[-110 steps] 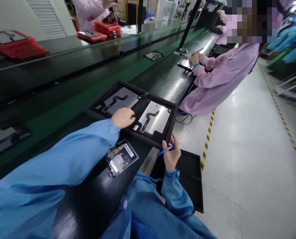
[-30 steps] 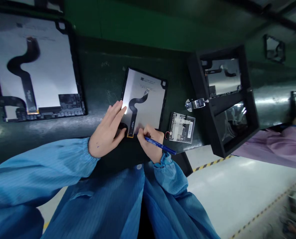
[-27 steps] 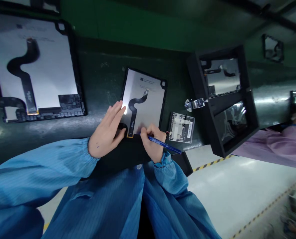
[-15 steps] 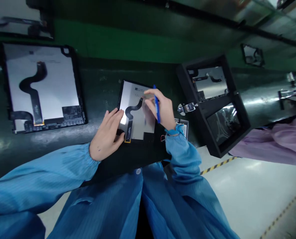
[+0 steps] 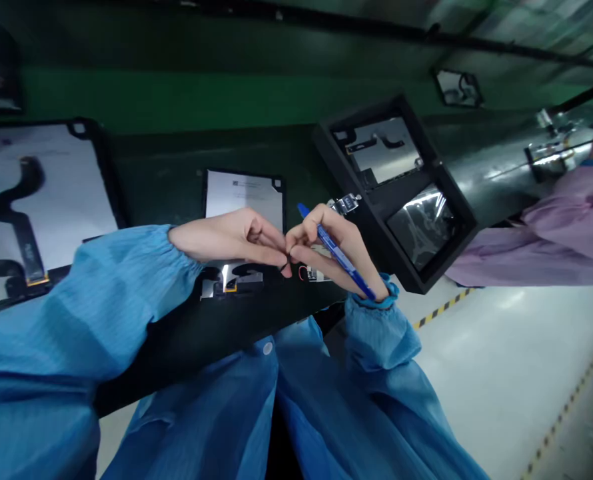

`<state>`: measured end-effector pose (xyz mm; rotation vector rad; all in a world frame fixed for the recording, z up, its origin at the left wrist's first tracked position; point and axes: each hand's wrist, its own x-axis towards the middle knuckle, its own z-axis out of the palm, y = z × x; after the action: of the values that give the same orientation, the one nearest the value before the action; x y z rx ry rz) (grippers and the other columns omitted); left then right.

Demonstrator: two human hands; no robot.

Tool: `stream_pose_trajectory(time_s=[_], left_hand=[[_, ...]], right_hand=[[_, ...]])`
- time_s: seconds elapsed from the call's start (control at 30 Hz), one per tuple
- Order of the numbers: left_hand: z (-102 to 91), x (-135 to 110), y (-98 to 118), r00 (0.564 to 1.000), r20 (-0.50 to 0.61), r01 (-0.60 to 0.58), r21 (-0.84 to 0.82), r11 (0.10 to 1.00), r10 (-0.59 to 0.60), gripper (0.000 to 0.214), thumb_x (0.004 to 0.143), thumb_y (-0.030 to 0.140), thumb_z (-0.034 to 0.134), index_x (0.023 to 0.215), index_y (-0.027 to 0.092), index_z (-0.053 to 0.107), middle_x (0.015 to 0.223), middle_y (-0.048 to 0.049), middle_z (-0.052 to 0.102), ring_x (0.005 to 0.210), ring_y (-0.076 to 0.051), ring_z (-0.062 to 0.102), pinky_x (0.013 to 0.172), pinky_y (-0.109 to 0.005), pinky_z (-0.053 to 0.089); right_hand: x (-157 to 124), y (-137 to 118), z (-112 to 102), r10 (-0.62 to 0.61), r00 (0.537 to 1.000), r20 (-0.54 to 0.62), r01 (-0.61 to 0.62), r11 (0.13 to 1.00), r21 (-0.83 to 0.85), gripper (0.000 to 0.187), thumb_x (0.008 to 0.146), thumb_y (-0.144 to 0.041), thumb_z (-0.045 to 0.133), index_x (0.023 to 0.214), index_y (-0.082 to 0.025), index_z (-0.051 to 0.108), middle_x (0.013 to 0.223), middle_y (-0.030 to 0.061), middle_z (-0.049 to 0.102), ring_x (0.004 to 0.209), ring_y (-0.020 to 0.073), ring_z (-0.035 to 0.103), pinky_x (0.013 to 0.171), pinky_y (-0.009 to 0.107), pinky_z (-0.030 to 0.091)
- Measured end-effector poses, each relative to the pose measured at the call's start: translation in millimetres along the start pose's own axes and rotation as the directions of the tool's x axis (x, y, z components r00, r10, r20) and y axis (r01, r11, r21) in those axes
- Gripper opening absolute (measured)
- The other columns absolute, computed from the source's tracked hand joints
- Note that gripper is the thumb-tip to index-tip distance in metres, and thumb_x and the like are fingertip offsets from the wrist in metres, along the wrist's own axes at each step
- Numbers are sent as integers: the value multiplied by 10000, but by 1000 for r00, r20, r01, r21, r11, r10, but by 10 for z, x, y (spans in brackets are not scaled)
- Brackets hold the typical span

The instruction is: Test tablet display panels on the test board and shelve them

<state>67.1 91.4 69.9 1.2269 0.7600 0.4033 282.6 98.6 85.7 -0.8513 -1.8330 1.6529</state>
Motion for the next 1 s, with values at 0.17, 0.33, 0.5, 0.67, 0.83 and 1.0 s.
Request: stream_pose_trajectory(time_s=[0.17,0.33,0.5,0.67,0.83,1.0], left_hand=[[262,128,-173,986,-166,16,-44,999,-23,175,745,270,769,902,198,793,863,-48,794,834,-208,743,823,-326,592],[457,277,-406,805,-520,36,523,852,285,208,787,307,721,937,172,773,824,-55,770,731,-196,695,711,-328,563],[578,432,-499,788,-434,117,801,587,436,177,856,238,613,919,167,762,895,-51,761,694,-177,669,657,-308,524],[594,515,-569,785,-425,160,841,517,450,197,865,215,596,920,171,780,931,-50,759,623,-161,650,601,-303,519],[589,545,-614,788,-411,152,852,502,458,200,877,208,606,938,155,789,955,-66,754,624,-159,652,620,-302,536],[608,571,-604,802,-387,152,868,473,454,198,879,182,613,946,127,791,968,-85,748,648,-177,668,637,-315,548]], right_hand=[[-202,189,-117,63,998,-9,-61,987,146,344,837,-401,751,868,-224,458,859,2,678,733,119,665,673,261,548],[-331,631,-174,-63,859,-509,-21,987,-159,170,892,-344,671,923,-228,552,914,8,680,820,141,670,788,303,547],[-343,948,-173,-72,786,-614,-105,963,-247,102,908,-315,612,896,-227,561,813,-19,643,740,133,649,744,283,527],[-335,971,-169,-69,797,-600,-135,948,-288,46,910,-270,579,888,-236,557,812,-22,640,727,134,642,743,283,508],[-344,952,-183,-53,816,-575,-148,943,-298,35,914,-270,551,894,-242,551,811,-21,642,733,141,644,739,287,508],[-349,965,-187,-62,829,-556,-146,936,-321,17,910,-256,546,897,-245,545,819,-21,645,735,143,646,744,288,512]])
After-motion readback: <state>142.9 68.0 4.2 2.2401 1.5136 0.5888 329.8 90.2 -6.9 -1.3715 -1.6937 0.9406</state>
